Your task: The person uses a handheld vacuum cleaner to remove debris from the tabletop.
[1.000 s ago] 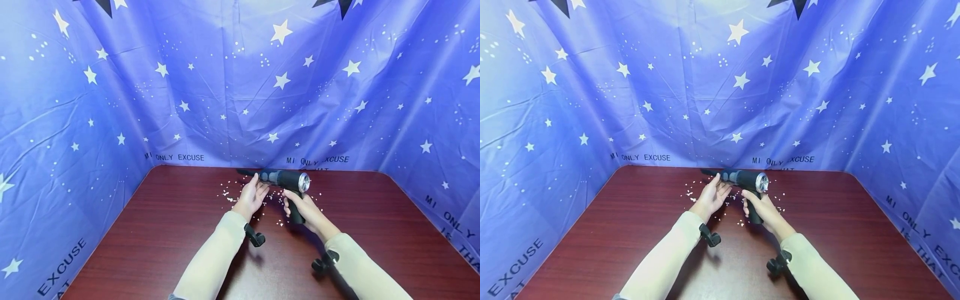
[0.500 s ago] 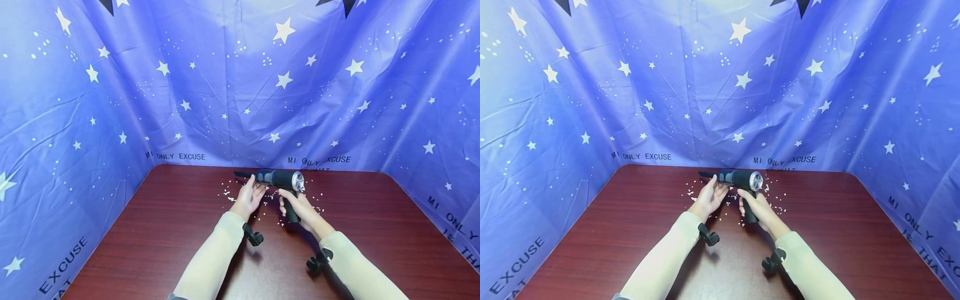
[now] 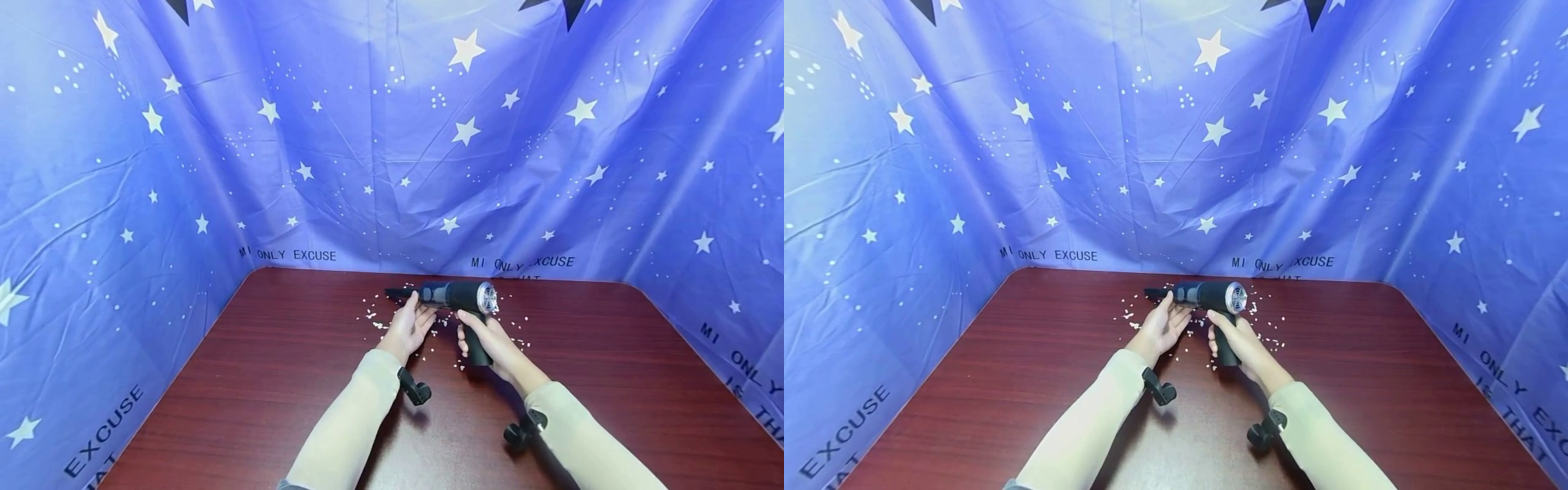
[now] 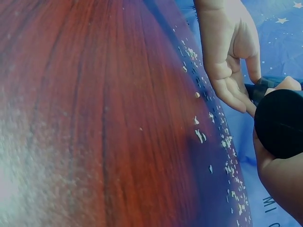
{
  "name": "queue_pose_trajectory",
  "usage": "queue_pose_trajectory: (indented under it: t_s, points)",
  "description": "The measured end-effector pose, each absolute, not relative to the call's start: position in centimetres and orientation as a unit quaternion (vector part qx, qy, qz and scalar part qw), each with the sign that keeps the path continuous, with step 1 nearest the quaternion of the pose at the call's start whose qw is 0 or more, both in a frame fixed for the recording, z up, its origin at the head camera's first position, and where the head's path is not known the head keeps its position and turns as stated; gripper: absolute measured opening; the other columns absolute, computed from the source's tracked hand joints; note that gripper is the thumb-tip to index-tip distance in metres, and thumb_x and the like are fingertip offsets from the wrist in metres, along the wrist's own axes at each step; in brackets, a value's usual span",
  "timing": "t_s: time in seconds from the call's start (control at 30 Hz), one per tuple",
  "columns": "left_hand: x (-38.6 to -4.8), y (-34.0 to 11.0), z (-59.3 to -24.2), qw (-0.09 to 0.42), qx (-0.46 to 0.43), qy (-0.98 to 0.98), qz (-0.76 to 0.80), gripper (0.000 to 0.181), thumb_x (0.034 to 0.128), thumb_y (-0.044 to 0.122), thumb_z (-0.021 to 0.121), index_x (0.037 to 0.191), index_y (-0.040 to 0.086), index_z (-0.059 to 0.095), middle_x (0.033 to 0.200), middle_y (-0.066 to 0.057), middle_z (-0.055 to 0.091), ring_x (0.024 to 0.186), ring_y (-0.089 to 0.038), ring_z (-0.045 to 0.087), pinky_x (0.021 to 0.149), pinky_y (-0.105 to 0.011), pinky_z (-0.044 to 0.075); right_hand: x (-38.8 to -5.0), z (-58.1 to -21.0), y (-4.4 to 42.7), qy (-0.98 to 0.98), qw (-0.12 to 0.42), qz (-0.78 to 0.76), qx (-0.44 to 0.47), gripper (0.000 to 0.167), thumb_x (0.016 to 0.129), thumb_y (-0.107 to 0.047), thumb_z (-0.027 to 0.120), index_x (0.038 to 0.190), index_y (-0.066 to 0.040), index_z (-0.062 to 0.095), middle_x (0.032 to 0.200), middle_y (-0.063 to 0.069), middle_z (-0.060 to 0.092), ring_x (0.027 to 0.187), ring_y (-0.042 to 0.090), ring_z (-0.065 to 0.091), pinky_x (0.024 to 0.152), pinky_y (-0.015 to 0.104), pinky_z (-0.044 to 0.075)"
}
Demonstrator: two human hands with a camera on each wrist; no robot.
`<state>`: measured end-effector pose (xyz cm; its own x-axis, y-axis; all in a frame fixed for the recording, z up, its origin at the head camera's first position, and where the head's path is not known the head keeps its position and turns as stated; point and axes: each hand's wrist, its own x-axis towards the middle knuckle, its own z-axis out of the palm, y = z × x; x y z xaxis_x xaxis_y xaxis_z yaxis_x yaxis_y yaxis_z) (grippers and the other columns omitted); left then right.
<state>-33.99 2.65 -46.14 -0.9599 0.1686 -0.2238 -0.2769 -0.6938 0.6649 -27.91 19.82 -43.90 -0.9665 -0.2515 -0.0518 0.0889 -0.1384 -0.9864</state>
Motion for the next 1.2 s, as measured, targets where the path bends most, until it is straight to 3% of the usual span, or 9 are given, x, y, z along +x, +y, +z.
queue_pose_trajectory:
  t_s: [0.57,1.2]
  points:
    - [-34.1,1.3,-46.3,0.096,-0.1,0.389,0.911,0.052,0.1104,0.032,0.038,0.144,-0.007,0.042,0.147,-0.024,0.048,0.135,-0.031,0.048,0.114,-0.04,0.034,-28.5,-44.0,18.2,0.626,0.131,-0.765,-0.07,0.032,0.105,-0.034,0.052,0.11,-0.003,0.044,0.076,0.004,0.054,0.057,0.011,0.053,0.054,0.025,0.049]
    - [-33.1,0.6,-46.1,0.058,-0.132,0.374,0.916,0.049,0.1098,0.031,0.041,0.14,-0.007,0.045,0.143,-0.025,0.051,0.135,-0.033,0.048,0.114,-0.041,0.035,-28.6,-43.5,17.9,0.641,0.154,-0.748,-0.078,0.035,0.106,-0.035,0.052,0.123,-0.007,0.042,0.077,0.005,0.055,0.059,0.011,0.054,0.056,0.024,0.05]
